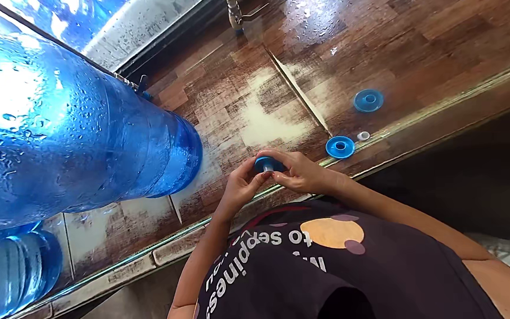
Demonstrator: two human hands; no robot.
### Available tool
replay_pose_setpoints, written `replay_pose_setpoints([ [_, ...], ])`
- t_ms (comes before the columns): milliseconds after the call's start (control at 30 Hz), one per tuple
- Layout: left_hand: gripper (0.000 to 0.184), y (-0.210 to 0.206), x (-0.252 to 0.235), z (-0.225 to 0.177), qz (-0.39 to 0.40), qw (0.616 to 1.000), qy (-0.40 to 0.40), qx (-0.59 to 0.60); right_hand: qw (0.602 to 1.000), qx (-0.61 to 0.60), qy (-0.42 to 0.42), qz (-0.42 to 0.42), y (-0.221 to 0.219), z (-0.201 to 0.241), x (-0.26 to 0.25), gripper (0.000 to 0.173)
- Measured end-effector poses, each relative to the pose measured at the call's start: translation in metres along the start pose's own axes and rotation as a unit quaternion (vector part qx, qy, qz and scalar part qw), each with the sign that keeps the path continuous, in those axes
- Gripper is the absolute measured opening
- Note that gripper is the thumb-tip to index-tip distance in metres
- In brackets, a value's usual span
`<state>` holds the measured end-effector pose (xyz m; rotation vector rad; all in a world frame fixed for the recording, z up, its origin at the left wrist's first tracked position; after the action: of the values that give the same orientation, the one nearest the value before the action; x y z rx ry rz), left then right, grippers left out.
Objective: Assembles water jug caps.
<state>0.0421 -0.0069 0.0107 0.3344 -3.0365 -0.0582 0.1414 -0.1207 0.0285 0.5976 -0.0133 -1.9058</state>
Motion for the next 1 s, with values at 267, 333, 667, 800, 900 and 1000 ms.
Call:
replay_pose_setpoints([
  [267, 0.034, -0.003, 0.0, 0.017, -0.009, 0.998, 0.054, 0.031, 0.998, -0.005, -0.061, 0.004, -0.005, -0.012, 0.007, 0.043],
  [333, 0.035, -0.002, -0.002, 0.018, -0.002, 0.994, 0.101, 0.036, 0.992, -0.043, -0.116, 0.009, -0.006, -0.017, 0.01, 0.046],
  [667, 0.032, 0.003, -0.005, 0.001, -0.141, 0.961, -0.07, -0.228, 0.953, -0.192, -0.214, -0.09, -0.018, -0.03, 0.015, 0.055],
  [800, 0.02, -0.002, -0.003, 0.005, -0.113, 0.978, -0.077, -0.159, 0.955, -0.195, -0.204, -0.088, -0.017, -0.028, 0.015, 0.055],
  [900, 0.018, -0.005, -0.001, 0.006, -0.11, 0.986, -0.072, -0.099, 0.959, -0.189, -0.193, -0.081, -0.016, -0.03, 0.018, 0.055],
  [1000, 0.017, -0.006, 0.003, 0.009, -0.11, 0.99, -0.057, -0.063, 0.968, -0.16, -0.182, -0.066, -0.016, -0.033, 0.021, 0.053],
])
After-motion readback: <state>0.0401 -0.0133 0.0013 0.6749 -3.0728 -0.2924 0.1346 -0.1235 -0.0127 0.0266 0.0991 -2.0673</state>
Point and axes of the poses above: each hand's wrist, its own x-axis away from the middle knuckle, its own y-axis out of the back of the hand, z = x × y, the point moved 6 cm from there along -x, towards the middle knuckle, and after that the axes turned 5 degrees about y, right-handed, at the moved point
